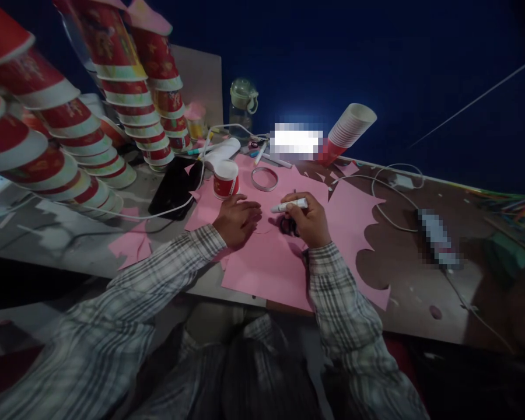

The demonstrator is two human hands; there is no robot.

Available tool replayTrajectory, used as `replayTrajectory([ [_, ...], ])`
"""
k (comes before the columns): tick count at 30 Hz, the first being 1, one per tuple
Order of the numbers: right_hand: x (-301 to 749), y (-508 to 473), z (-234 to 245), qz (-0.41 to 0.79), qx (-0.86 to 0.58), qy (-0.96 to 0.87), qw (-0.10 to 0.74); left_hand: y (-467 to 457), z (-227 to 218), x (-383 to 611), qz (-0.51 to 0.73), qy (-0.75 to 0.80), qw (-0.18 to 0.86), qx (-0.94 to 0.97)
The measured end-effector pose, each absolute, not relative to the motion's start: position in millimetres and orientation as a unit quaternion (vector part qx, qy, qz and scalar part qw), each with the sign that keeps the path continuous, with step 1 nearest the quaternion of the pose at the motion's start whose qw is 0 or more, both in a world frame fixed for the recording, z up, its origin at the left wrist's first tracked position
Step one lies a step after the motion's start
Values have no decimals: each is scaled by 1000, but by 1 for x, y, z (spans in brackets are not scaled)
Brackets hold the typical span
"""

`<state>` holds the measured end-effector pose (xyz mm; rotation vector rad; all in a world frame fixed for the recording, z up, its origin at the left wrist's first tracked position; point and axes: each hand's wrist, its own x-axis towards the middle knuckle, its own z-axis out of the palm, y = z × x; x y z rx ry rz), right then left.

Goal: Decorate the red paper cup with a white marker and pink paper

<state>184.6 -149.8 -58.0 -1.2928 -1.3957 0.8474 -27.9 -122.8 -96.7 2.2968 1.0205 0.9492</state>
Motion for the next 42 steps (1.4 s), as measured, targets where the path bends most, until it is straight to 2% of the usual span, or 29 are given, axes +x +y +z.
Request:
replayTrajectory([
  [7,166,-154,-64,314,-537,-639,452,-121,-103,-30,291,409,221,836],
  [17,150,-159,-71,391,-558,-591,432,-120,-101,-28,245,423,227,842],
  [27,149,-158,-71,385,-551,-603,429,-121,-98,-27,236,426,228,843],
  [35,157,-154,-70,385,-558,-636,368,-122,-97,-28,209,426,195,858],
  [42,159,-148,-78,364,-560,-604,435,-124,-89,-27,180,435,195,861],
])
